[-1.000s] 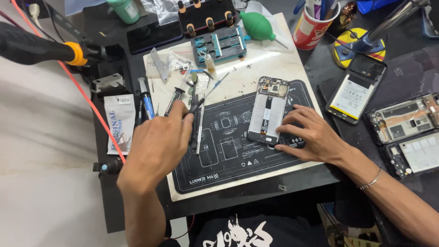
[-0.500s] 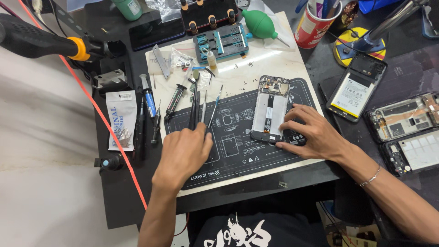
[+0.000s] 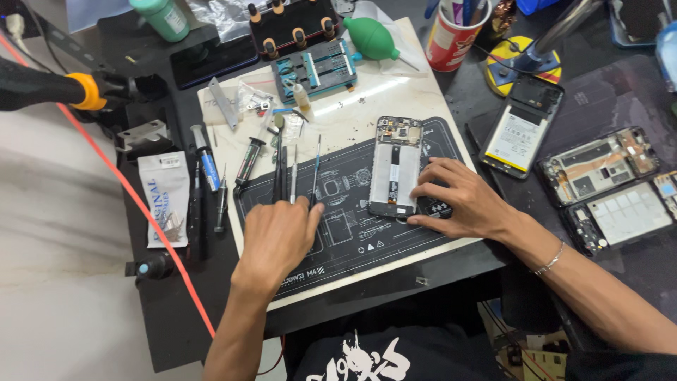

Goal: The person uses a small screwdriver to remove screws from a disassembled smartphone chassis on a workbench. They then place a new battery into the chassis and connect its ribbon cable to the motherboard.

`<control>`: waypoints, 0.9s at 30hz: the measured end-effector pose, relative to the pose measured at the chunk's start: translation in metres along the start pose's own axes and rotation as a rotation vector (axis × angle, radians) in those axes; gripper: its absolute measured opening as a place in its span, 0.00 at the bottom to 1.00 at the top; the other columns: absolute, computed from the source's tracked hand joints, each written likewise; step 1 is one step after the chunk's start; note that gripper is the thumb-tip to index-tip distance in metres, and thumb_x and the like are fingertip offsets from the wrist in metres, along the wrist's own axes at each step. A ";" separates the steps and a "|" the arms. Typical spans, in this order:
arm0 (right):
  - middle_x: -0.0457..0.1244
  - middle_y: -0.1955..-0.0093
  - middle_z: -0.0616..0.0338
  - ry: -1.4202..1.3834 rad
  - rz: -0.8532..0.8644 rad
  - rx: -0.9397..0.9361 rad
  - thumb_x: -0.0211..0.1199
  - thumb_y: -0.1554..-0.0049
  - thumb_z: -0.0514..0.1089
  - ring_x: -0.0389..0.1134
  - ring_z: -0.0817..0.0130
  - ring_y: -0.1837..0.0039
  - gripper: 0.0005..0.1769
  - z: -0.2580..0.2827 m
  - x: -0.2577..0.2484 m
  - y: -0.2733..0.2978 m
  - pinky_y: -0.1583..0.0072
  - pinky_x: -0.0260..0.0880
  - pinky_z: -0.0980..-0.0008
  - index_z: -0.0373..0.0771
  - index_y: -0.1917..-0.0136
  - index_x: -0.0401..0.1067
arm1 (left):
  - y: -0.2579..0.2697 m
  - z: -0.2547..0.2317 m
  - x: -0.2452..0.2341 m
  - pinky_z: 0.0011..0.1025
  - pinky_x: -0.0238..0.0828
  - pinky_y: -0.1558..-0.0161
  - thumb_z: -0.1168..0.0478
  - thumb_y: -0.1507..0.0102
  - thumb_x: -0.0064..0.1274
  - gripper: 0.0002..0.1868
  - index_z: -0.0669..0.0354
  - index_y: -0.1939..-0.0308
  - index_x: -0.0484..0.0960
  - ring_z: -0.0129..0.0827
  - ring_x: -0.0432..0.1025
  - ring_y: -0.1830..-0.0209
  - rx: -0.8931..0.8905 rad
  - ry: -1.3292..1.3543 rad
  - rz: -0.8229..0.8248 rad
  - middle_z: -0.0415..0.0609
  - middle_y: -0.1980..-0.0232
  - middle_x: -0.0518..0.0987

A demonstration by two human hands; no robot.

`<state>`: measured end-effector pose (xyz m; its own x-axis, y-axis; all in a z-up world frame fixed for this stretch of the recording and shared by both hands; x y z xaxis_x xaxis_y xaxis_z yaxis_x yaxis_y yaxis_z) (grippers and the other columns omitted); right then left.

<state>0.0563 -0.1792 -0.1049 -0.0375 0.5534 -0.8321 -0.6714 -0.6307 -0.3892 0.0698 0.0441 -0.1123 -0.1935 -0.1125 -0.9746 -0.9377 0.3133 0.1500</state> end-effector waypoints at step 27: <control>0.67 0.46 0.49 0.152 0.038 0.572 0.75 0.51 0.50 0.70 0.53 0.44 0.26 -0.084 -0.101 0.018 0.44 0.71 0.57 0.36 0.44 0.74 | -0.099 -0.053 -0.077 0.44 0.73 0.62 0.65 0.42 0.51 0.08 0.61 0.62 0.83 0.50 0.79 0.67 0.326 0.300 0.100 0.57 0.69 0.82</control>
<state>0.1103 -0.2919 -0.0612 0.0090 0.4259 -0.9047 -0.9656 -0.2315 -0.1186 0.1626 -0.0286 -0.0435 -0.3984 -0.3195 -0.8597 -0.7796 0.6119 0.1339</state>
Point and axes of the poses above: each hand's wrist, its own y-axis away from the middle knuckle, its own x-axis out of the palm, z = x × y, the point moved 10 cm from there along -y, towards the middle knuckle
